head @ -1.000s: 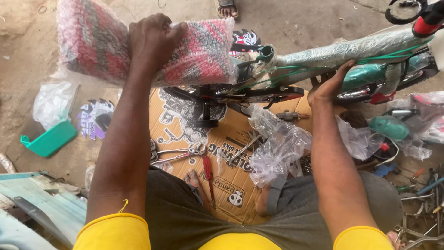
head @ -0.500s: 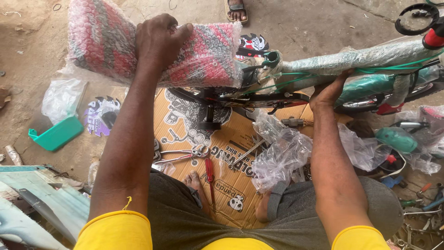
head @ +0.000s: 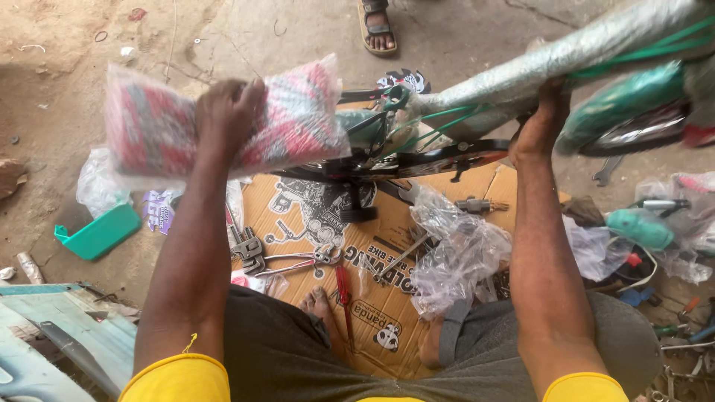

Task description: The person is assembling a bicycle, specifically working on the rear wheel and chain area. They use a wrench to tighten bolts and adjust the chain tension while sitting on the floor.

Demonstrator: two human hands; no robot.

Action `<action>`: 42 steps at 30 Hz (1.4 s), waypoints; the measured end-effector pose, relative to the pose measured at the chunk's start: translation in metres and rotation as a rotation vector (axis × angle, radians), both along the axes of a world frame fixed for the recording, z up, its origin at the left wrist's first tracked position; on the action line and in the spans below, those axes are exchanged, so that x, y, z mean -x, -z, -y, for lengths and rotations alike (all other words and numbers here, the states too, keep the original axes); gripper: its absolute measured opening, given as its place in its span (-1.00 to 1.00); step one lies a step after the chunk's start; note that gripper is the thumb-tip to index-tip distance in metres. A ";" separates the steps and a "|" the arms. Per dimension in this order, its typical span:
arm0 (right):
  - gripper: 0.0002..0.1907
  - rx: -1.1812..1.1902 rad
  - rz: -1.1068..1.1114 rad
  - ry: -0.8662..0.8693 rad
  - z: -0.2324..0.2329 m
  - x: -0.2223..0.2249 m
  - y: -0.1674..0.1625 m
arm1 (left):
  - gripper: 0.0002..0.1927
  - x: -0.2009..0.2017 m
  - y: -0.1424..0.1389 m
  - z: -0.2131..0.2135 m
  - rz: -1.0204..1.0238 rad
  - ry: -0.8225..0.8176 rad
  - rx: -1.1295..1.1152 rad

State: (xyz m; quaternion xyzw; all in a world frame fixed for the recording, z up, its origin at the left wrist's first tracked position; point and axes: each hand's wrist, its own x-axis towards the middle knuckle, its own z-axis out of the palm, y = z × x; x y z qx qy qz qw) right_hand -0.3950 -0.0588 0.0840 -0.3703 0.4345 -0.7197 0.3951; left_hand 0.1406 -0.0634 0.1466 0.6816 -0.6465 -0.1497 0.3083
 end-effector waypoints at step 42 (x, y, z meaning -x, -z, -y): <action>-0.21 0.492 -0.980 -0.180 -0.106 -0.341 -0.141 | -0.33 -0.013 -0.028 0.067 -1.570 0.068 0.329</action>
